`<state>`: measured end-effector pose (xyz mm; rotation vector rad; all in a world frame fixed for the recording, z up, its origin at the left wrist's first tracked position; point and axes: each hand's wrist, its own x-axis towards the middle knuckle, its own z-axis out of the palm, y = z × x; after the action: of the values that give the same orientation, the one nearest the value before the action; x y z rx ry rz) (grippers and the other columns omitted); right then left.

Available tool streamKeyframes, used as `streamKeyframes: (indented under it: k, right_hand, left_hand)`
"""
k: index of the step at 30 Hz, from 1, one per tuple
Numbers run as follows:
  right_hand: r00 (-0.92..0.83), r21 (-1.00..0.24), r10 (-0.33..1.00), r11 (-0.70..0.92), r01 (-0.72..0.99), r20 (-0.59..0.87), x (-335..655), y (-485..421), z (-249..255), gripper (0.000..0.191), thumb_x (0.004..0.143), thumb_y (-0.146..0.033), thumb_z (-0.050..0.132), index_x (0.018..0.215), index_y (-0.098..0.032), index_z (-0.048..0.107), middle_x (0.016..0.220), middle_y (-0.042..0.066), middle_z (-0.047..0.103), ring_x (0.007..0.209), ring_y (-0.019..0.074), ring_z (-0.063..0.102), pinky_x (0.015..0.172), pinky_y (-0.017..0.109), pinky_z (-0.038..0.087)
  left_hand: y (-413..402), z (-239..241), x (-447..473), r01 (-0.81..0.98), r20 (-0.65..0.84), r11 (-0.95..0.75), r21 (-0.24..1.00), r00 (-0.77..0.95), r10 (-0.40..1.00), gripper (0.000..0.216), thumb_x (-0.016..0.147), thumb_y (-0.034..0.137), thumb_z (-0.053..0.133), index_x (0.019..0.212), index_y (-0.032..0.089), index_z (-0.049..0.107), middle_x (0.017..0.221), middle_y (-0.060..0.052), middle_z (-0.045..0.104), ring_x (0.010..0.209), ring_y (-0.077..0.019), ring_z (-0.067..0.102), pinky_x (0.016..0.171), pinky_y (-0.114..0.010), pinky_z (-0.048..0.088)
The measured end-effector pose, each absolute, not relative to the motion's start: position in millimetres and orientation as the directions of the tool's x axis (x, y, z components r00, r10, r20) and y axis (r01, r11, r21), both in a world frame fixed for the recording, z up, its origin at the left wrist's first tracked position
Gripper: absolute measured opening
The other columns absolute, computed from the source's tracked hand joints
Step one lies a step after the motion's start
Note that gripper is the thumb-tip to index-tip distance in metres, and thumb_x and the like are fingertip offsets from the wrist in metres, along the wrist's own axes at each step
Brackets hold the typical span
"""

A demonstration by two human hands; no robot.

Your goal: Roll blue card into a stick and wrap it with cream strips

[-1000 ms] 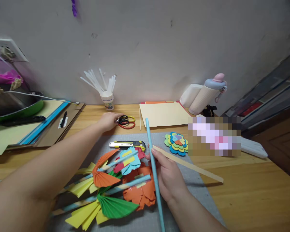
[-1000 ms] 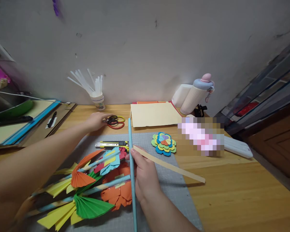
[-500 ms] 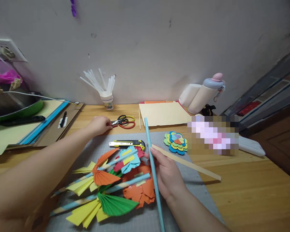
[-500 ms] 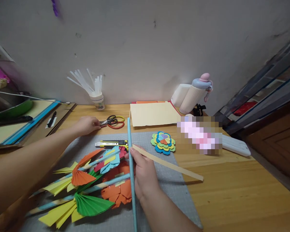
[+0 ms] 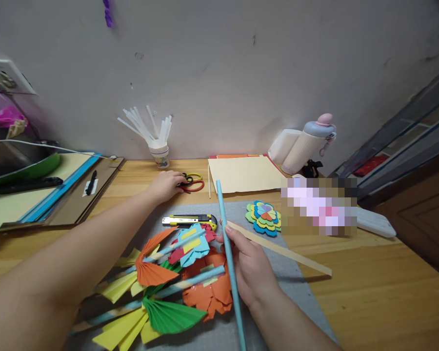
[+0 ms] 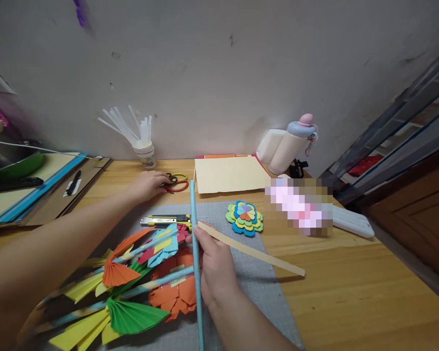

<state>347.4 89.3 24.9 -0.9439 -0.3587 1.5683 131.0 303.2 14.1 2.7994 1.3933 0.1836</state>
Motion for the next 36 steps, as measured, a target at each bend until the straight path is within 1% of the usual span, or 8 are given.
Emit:
streamKeyframes:
  k: [5,9,13,16,22,28,33,36]
  right_hand:
    - [0.048,-0.71,0.935,-0.232,-0.665,-0.351,347.9,89.0,27.0,0.022,0.071,-0.034,0.074,0.062,-0.016,0.064,0.065,0.0,0.063,0.063,0.0133,0.056,0.059,0.024,0.045]
    - [0.06,-0.672,0.915,-0.248,-0.698,-0.4,348.2,90.0,33.2,0.021,0.062,-0.034,0.079,0.065,-0.016,0.067,0.061,-0.001,0.063,0.056,0.0118,0.054,0.053,0.022,0.044]
    - [0.088,-0.643,0.89,-0.252,-0.723,-0.448,348.3,90.8,35.6,0.024,0.06,-0.031,0.08,0.077,-0.017,0.07,0.059,-0.001,0.063,0.056,0.0115,0.055,0.053,0.021,0.045]
    - [0.079,-0.644,0.897,-0.249,-0.723,-0.436,347.9,90.7,33.8,0.024,0.061,-0.03,0.08,0.079,-0.016,0.071,0.059,-0.001,0.064,0.056,0.0114,0.055,0.052,0.02,0.045]
    - [0.112,-0.674,0.898,-0.233,-0.701,-0.426,347.8,91.7,29.8,0.022,0.063,-0.029,0.079,0.079,-0.016,0.071,0.06,0.0,0.065,0.059,0.0128,0.059,0.054,0.021,0.046]
    - [0.116,-0.665,0.882,-0.252,-0.703,-0.457,348.8,91.9,33.0,0.03,0.059,-0.032,0.08,0.082,-0.017,0.07,0.056,-0.001,0.064,0.05,0.0118,0.054,0.048,0.022,0.044]
    - [0.113,-0.669,0.884,-0.254,-0.699,-0.454,350.3,91.7,33.8,0.028,0.057,-0.032,0.081,0.077,-0.016,0.069,0.056,-0.001,0.064,0.053,0.0121,0.057,0.052,0.022,0.046]
    - [0.154,-0.695,0.888,-0.221,-0.684,-0.433,353.0,93.0,34.6,0.028,0.056,-0.033,0.08,0.075,-0.017,0.068,0.056,-0.002,0.064,0.054,0.0136,0.058,0.052,0.024,0.047]
  left_hand:
    - [315.0,15.6,124.1,0.833,0.121,-0.546,0.085,0.536,0.836,0.032,0.086,0.041,0.056,0.105,0.016,0.061,0.115,-0.008,0.06,0.109,-0.023,0.054,0.094,-0.047,0.042]
    - [301.9,22.0,129.6,0.866,0.163,-0.484,0.123,0.464,0.871,0.047,0.084,0.049,0.053,0.117,0.015,0.056,0.122,-0.013,0.056,0.114,-0.0274,0.051,0.096,-0.045,0.039]
    - [265.2,32.2,138.1,0.815,0.022,-0.548,0.188,0.555,0.832,0.043,0.078,0.056,0.054,0.102,0.022,0.065,0.104,-0.005,0.066,0.097,-0.0227,0.059,0.083,-0.031,0.044]
    - [234.7,38.6,141.7,0.739,-0.11,-0.637,0.22,0.667,0.737,0.033,0.071,0.052,0.064,0.091,0.027,0.068,0.089,0.0,0.068,0.085,-0.0189,0.06,0.074,-0.026,0.044]
    - [217.7,44.2,142.6,0.711,-0.112,-0.685,0.157,0.702,0.703,0.023,0.067,0.035,0.064,0.088,0.026,0.069,0.087,-0.002,0.067,0.085,-0.0208,0.059,0.079,-0.03,0.04]
    - [251.1,40.2,128.5,0.84,-0.051,-0.538,0.07,0.541,0.839,0.027,0.075,0.041,0.056,0.091,0.024,0.069,0.09,-0.006,0.068,0.088,-0.0251,0.06,0.077,-0.033,0.04]
    - [236.8,51.6,126.5,0.93,0.009,-0.362,0.059,0.362,0.932,0.049,0.076,0.055,0.053,0.112,0.022,0.061,0.111,-0.009,0.064,0.103,-0.0288,0.057,0.082,-0.035,0.041]
    - [192.8,69.5,116.3,0.955,-0.077,-0.286,0.08,0.292,0.953,0.046,0.079,0.062,0.042,0.09,0.025,0.067,0.088,-0.006,0.069,0.077,-0.024,0.062,0.066,-0.033,0.043]
